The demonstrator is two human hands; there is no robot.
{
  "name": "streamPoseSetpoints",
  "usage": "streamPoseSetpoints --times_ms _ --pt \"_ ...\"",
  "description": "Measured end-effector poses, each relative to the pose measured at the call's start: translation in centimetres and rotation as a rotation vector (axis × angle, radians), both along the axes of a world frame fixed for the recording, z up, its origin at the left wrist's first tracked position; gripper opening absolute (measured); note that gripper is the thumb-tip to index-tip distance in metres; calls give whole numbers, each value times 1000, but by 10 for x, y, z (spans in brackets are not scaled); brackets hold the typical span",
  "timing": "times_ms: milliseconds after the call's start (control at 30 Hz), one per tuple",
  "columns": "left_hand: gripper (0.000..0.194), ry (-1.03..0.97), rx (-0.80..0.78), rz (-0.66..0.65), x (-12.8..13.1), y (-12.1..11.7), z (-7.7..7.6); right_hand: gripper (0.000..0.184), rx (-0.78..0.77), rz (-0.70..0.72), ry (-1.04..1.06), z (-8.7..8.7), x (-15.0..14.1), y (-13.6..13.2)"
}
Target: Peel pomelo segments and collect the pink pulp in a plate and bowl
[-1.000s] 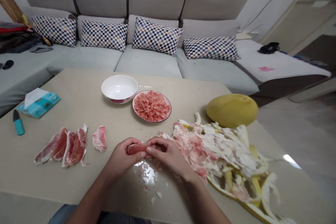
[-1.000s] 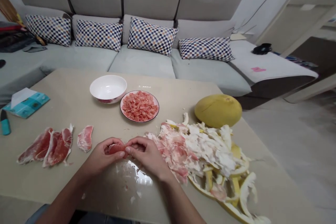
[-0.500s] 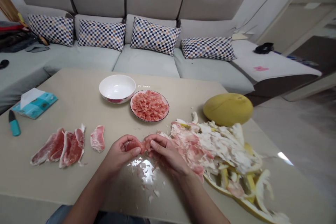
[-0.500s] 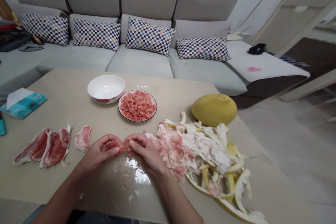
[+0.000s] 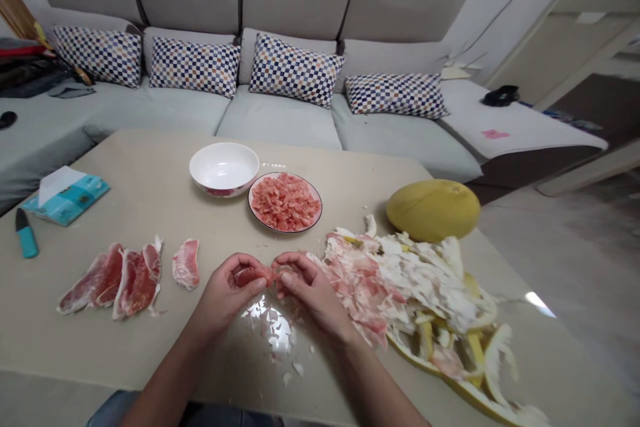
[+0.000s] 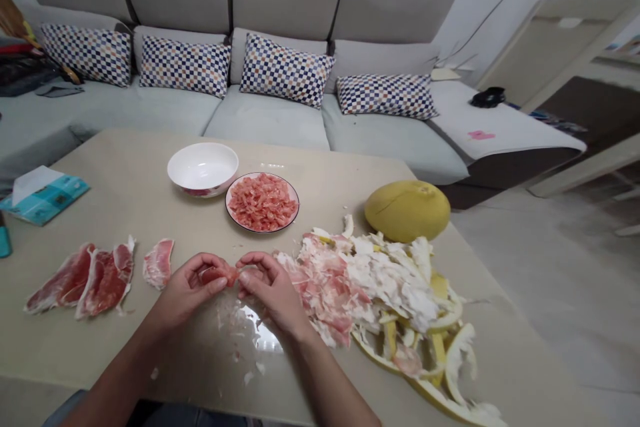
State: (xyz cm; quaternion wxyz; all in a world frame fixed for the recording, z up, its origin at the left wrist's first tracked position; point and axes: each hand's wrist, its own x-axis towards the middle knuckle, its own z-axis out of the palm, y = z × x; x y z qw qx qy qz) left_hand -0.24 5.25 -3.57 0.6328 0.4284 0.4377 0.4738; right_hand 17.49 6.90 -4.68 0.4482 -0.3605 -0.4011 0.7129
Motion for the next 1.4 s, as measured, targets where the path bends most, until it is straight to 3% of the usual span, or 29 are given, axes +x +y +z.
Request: streamPoseSetpoints --times_ms 167,433,900,1100,1300,1400 --pt "19 34 12 -5 0 1 -1 32 -7 53 -128 -1 0 0" --pt "18 19 -7 -6 2 -2 2 33 -17 5 -75 1 0 2" --pt "25 -231 -158 83 -1 0 5 29 -31 -65 -26 5 9 10" --pt "26 -316 -253 97 -5 1 5 29 133 -105 -184 32 14 55" --pt "27 -353 -257 101 -9 3 7 27 241 -180 -329 52 15 118" --pt "26 -366 -240 96 -10 4 6 23 301 -238 -431 60 16 138"
